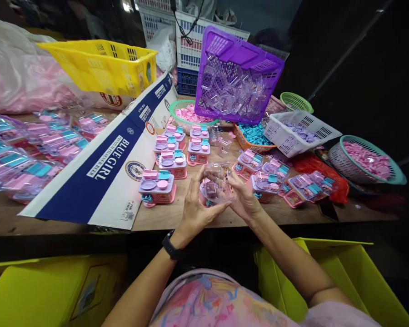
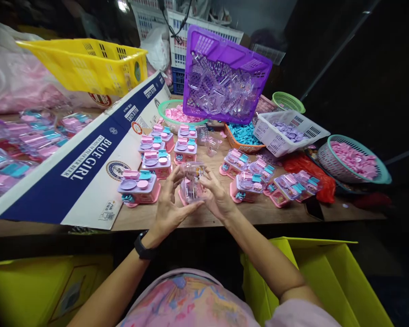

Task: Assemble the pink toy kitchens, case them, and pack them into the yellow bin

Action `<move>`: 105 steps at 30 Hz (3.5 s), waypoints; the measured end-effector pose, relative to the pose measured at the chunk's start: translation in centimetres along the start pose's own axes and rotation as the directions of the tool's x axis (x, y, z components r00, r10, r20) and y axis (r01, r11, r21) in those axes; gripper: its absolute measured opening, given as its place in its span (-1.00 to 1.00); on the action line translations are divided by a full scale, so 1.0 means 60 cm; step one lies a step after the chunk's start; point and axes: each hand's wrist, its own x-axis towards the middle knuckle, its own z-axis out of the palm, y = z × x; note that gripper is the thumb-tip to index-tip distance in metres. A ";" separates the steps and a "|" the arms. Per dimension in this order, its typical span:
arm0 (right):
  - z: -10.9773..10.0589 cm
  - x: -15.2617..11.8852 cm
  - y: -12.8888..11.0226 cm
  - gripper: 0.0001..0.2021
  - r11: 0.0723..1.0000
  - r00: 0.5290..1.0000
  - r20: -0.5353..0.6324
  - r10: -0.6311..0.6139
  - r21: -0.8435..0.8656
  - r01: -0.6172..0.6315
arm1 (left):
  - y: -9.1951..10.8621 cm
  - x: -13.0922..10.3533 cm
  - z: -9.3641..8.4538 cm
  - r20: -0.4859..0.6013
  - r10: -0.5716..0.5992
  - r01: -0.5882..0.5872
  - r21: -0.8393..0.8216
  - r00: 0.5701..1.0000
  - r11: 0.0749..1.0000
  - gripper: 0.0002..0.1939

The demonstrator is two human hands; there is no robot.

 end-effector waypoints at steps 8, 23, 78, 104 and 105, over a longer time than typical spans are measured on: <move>-0.073 -0.041 -0.077 -0.13 0.800 0.935 0.302 0.187 -0.599 0.034 | 0.028 -0.026 -0.076 0.397 0.155 -0.184 0.037 0.905 0.982 -0.23; -0.135 0.076 -0.013 -0.17 0.693 0.978 0.154 0.142 -0.721 0.013 | -0.108 -0.032 -0.014 0.152 -0.276 0.247 0.187 0.949 0.951 0.02; -0.090 0.045 -0.068 -0.39 0.099 0.775 0.364 0.516 -0.924 0.369 | -0.022 -0.058 0.012 0.151 -0.602 0.620 -0.239 0.784 0.747 -0.45; -0.039 0.079 -0.011 -0.34 0.377 0.410 -0.531 0.741 -0.176 -0.909 | -0.018 -0.061 0.034 0.039 -0.697 0.675 -0.296 0.716 0.676 -0.57; -0.031 0.081 -0.008 -0.41 0.373 0.363 -0.571 0.736 -0.106 -0.922 | -0.018 -0.062 0.033 0.049 -0.689 0.670 -0.290 0.723 0.683 -0.57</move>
